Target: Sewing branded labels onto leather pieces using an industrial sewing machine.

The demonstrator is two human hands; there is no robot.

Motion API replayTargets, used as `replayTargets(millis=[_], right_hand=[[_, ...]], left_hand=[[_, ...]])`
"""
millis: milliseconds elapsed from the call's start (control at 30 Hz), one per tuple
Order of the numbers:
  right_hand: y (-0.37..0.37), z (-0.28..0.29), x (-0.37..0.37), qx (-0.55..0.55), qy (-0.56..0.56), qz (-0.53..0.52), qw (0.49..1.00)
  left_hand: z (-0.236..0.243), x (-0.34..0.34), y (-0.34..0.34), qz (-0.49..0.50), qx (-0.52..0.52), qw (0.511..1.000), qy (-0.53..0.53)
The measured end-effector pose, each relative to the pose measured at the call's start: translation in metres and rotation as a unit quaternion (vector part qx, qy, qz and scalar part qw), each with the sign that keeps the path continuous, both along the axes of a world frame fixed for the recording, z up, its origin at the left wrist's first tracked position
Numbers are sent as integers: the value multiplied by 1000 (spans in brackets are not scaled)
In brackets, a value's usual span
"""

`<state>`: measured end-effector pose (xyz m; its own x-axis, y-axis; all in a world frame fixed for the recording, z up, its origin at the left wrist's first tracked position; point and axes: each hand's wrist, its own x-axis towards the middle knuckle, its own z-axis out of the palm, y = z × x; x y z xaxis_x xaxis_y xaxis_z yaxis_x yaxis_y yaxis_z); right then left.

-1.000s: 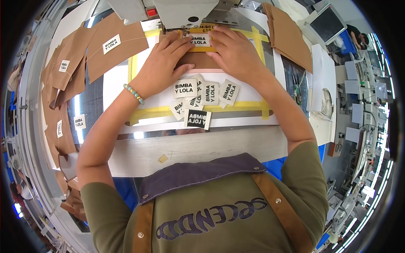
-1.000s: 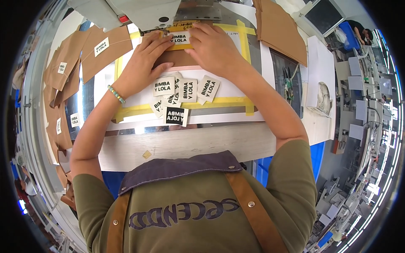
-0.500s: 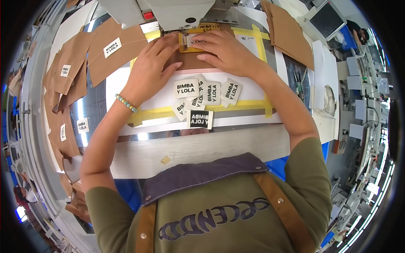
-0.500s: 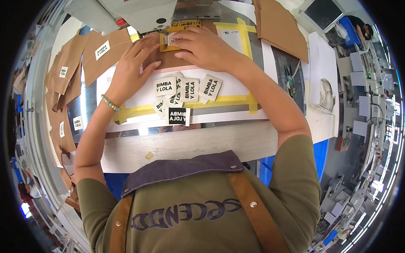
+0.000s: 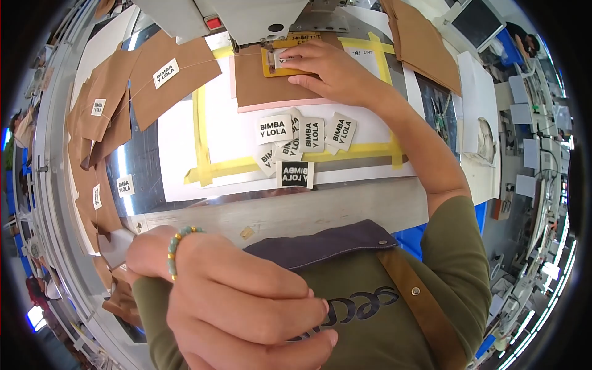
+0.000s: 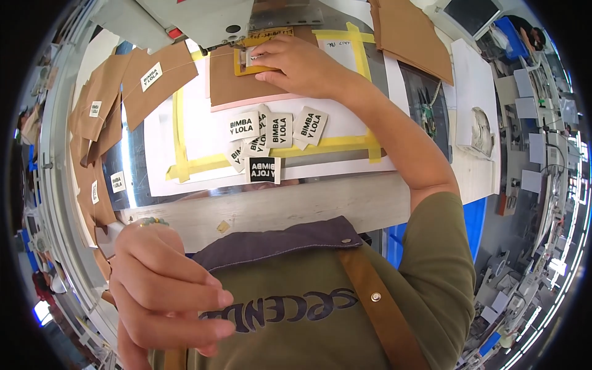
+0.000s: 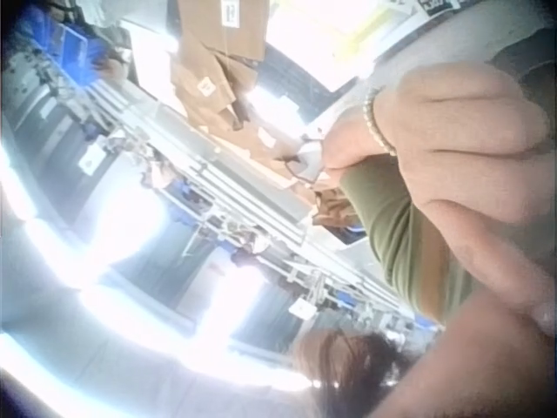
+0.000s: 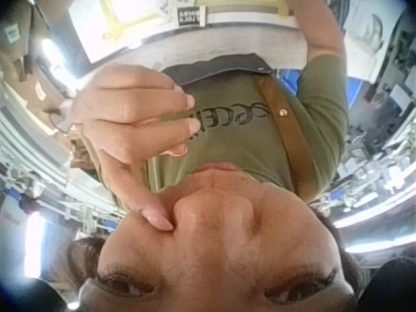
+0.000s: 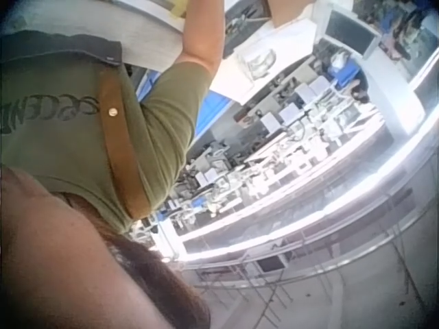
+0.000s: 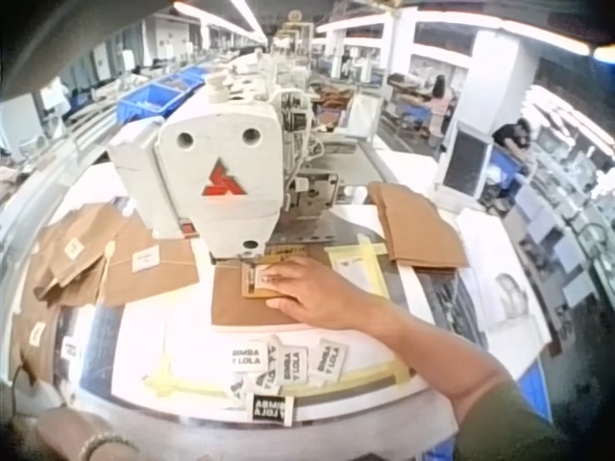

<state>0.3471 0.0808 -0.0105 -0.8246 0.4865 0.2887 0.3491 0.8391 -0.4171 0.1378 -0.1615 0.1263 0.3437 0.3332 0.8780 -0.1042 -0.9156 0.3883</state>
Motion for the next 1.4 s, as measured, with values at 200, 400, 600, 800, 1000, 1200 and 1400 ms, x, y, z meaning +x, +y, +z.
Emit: replayTargets(millis=[200,400,600,800,1000,1200,1400], right_hand=[[8,-6,1,21,5,0,1000],[20,-6,-5,10,7,-5,1000],[20,-6,-7,3,12,-32,999],[10,18,22,-83,-13,-29,996],[40,3,104,51,130,-179,974],[56,-7,116,-32,265,-287,920],[57,-6,115,-59,255,-299,918]], left_hand=[[8,-3,6,-114,-72,990,35],[11,-5,5,-126,-76,988,49],[10,2,2,-94,-60,994,15],[9,-3,11,-75,-25,996,33],[-24,-53,81,203,-119,895,378],[-108,-85,131,316,-157,822,446],[-119,-81,153,320,-137,824,447]])
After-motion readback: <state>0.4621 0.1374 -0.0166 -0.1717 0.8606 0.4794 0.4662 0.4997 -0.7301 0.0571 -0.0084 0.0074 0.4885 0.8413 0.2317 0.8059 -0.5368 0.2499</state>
